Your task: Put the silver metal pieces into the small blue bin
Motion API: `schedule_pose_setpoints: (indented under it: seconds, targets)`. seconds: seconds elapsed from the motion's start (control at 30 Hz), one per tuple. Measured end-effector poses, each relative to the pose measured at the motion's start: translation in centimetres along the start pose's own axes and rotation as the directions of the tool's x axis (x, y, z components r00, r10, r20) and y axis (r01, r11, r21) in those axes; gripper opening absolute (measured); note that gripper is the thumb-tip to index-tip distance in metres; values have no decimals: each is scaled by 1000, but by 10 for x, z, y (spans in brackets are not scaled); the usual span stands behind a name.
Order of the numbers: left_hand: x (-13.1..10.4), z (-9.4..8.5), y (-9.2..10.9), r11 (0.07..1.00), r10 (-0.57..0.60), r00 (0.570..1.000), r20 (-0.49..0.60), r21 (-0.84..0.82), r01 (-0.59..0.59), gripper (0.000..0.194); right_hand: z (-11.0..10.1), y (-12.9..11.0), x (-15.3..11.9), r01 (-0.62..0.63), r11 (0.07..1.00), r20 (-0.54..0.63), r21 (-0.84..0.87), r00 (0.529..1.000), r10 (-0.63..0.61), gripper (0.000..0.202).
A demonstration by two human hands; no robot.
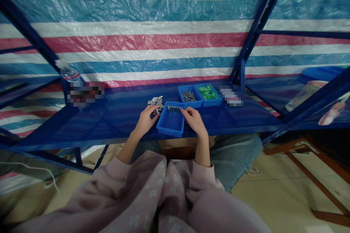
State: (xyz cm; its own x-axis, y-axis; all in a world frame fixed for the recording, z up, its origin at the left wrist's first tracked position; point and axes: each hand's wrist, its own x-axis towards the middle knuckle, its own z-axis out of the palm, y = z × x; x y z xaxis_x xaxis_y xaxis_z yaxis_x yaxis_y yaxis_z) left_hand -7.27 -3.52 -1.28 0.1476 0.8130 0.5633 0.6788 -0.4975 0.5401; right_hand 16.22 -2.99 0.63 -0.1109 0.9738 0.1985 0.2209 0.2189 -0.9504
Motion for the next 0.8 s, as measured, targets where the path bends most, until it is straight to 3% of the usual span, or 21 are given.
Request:
schedule_pose_setpoints:
  seconds: [0.13,0.37,0.5,0.6,0.67,0.8]
  targets:
    - [5,4,-6,976,-132,987,-96,-187,112,30,0,2,0,-23,1000,2,6,1000,23,47]
    - [24,12,-1,849,-248,969,-2,-482,216,30,-1,3,0,-43,999,18,16,999,43,44]
    - [44,0,28,890,-109,994,-25,-448,86,25,-1,3,0,-33,999,19,25,999,33,44]
    - [58,-6,53,940,61,996,65,-339,-35,15,-1,3,-1,-22,999,19,26,1000,21,44]
    - [64,-4,63,962,174,965,197,-242,-124,12,-2,3,-1,-17,999,19,31,1000,16,44]
    - [66,11,67,950,288,845,450,-24,-311,16,-2,1,-1,-31,999,23,27,999,31,44]
